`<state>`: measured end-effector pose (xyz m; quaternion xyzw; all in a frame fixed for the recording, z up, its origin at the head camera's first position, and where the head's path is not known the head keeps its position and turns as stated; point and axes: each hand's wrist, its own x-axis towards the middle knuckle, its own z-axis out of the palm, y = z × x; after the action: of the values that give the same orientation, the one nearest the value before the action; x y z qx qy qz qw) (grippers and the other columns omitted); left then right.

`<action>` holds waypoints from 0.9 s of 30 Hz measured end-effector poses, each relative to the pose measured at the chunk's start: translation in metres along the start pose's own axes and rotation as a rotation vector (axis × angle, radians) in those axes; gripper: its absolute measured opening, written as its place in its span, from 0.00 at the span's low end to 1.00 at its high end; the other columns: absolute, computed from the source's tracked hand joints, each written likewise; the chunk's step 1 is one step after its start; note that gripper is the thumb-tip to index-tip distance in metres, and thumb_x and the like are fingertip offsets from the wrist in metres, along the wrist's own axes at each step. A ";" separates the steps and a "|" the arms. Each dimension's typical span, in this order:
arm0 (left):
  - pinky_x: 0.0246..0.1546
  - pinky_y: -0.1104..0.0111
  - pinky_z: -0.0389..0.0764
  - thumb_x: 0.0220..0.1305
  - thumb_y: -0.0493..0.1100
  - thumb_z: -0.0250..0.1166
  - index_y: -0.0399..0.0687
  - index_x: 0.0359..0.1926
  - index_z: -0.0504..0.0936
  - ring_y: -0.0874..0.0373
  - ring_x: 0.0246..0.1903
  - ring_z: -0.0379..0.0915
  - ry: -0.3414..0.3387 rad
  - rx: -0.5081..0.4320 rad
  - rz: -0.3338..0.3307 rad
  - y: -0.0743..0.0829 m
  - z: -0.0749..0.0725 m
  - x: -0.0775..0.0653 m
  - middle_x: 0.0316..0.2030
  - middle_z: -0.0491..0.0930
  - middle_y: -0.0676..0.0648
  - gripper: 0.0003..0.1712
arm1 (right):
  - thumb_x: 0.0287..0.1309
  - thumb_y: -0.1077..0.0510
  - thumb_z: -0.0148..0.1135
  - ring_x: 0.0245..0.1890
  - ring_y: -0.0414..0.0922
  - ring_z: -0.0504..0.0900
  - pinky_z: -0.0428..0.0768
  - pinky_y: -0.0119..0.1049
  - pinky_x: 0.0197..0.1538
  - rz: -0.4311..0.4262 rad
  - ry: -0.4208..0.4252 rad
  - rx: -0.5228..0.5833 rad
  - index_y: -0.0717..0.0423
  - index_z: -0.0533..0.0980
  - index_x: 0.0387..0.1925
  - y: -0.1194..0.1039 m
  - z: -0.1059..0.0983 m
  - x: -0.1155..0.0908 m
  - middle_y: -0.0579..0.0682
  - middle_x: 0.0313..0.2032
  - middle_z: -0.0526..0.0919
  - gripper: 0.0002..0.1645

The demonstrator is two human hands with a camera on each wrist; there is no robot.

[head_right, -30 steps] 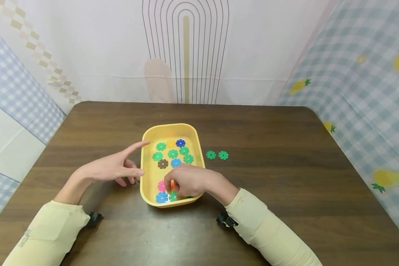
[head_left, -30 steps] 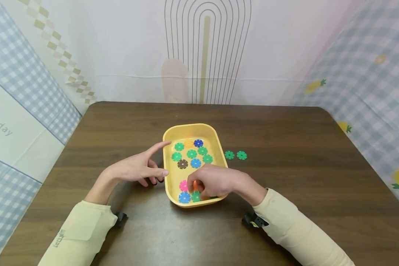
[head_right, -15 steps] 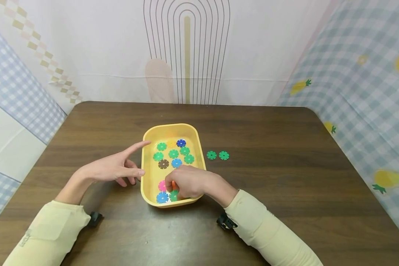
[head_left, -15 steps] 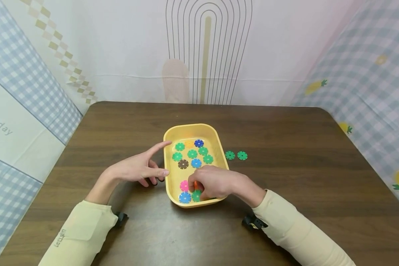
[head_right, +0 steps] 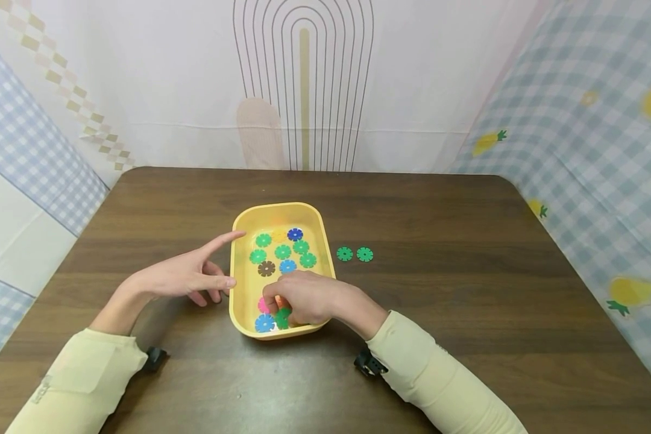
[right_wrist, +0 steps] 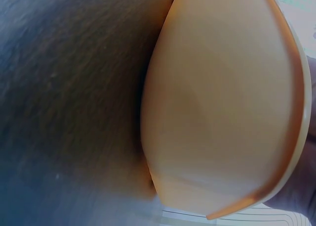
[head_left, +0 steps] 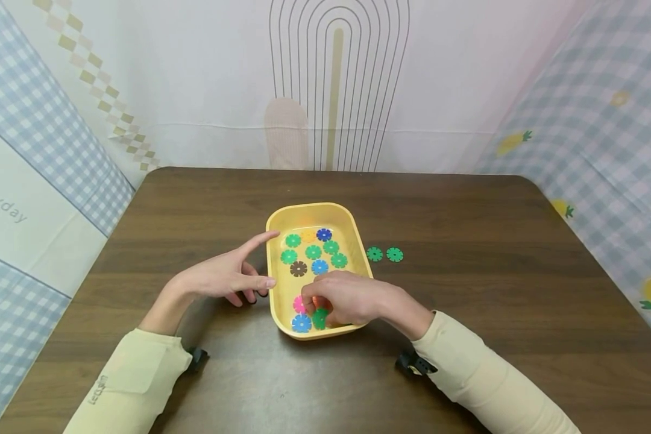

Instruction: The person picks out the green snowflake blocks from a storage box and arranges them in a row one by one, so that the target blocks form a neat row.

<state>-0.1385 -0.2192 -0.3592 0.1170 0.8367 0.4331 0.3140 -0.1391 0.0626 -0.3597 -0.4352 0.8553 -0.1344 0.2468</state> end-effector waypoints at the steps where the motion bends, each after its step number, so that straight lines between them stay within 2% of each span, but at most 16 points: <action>1: 0.39 0.57 0.88 0.70 0.60 0.71 0.75 0.84 0.37 0.49 0.36 0.86 0.000 -0.002 0.001 0.000 0.000 0.000 0.41 0.88 0.42 0.59 | 0.54 0.60 0.82 0.38 0.41 0.76 0.78 0.34 0.47 0.000 0.001 -0.003 0.41 0.80 0.42 0.000 0.000 0.000 0.38 0.34 0.78 0.19; 9: 0.38 0.57 0.88 0.71 0.58 0.71 0.77 0.84 0.37 0.48 0.36 0.86 0.000 -0.008 0.010 -0.001 0.001 0.000 0.39 0.88 0.41 0.58 | 0.59 0.59 0.78 0.34 0.41 0.77 0.78 0.33 0.42 -0.010 0.022 0.016 0.42 0.84 0.45 0.001 0.000 -0.002 0.38 0.32 0.81 0.15; 15: 0.38 0.57 0.88 0.71 0.58 0.71 0.77 0.84 0.37 0.48 0.36 0.86 0.001 -0.008 0.000 -0.001 0.001 0.000 0.40 0.88 0.42 0.58 | 0.61 0.59 0.77 0.35 0.41 0.78 0.79 0.32 0.42 -0.007 0.044 0.063 0.42 0.86 0.51 0.002 0.000 -0.004 0.39 0.34 0.83 0.17; 27: 0.38 0.57 0.88 0.71 0.58 0.70 0.76 0.84 0.37 0.49 0.37 0.86 -0.006 -0.013 0.003 -0.001 0.001 0.001 0.42 0.88 0.41 0.58 | 0.62 0.58 0.77 0.34 0.40 0.79 0.81 0.33 0.40 -0.022 0.109 0.180 0.43 0.85 0.50 0.004 -0.006 -0.007 0.39 0.32 0.82 0.16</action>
<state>-0.1386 -0.2189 -0.3607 0.1176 0.8328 0.4386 0.3164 -0.1413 0.0711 -0.3545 -0.4127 0.8471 -0.2370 0.2364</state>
